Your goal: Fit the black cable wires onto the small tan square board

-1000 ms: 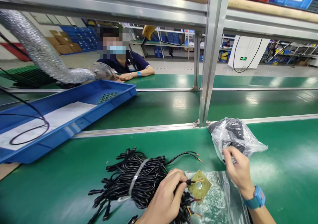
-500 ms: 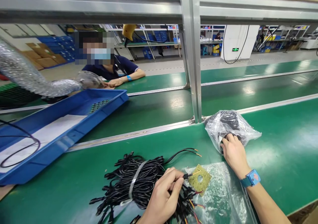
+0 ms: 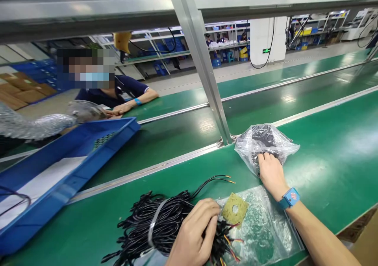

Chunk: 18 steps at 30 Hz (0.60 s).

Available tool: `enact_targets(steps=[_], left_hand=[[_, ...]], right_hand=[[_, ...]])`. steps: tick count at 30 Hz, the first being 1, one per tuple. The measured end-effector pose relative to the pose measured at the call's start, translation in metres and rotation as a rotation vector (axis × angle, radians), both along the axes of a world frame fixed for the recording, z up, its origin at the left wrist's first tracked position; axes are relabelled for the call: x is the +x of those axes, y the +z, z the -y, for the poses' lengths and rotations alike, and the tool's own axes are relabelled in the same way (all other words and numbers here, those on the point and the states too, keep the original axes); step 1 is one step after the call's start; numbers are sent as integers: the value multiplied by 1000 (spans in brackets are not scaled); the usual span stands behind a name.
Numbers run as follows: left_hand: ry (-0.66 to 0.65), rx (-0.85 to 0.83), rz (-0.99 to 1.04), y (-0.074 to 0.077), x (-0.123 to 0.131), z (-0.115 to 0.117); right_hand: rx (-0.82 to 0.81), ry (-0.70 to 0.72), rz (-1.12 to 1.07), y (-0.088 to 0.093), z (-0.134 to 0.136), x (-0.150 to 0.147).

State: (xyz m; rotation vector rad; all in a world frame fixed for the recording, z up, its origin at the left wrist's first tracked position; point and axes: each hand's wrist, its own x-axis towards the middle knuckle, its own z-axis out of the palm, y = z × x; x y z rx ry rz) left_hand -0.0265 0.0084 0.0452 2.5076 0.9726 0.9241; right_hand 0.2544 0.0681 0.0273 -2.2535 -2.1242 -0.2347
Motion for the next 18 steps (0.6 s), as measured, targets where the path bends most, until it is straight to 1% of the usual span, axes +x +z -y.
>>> enact_targets(steps=[2,4,7,10,12,14,16,18], left_hand=[[113,175,-37,-8,5,-5],[237,302,-123,-14,9,-11],[411,395,-280,-21,15,-19],[517,407,-396,-25,18,-22],[515,386,-385,-27,18,-21],[457,368,-296,-27,15,-19],[386,381,-173,-26,12,-18],[347,405,-72,-26,9,-18]], right_hand=[[9,-1,-12,-1,0,-1],[19,0,-21,-1,1,-3],[28,7,-24,0,2,-4],[29,18,-17,1,4,-4],[44,24,-37,-1,6,-3],[94,28,-100,-4,7,-2],[182,35,-200,-6,9,1],[285,55,-303,-7,10,3]])
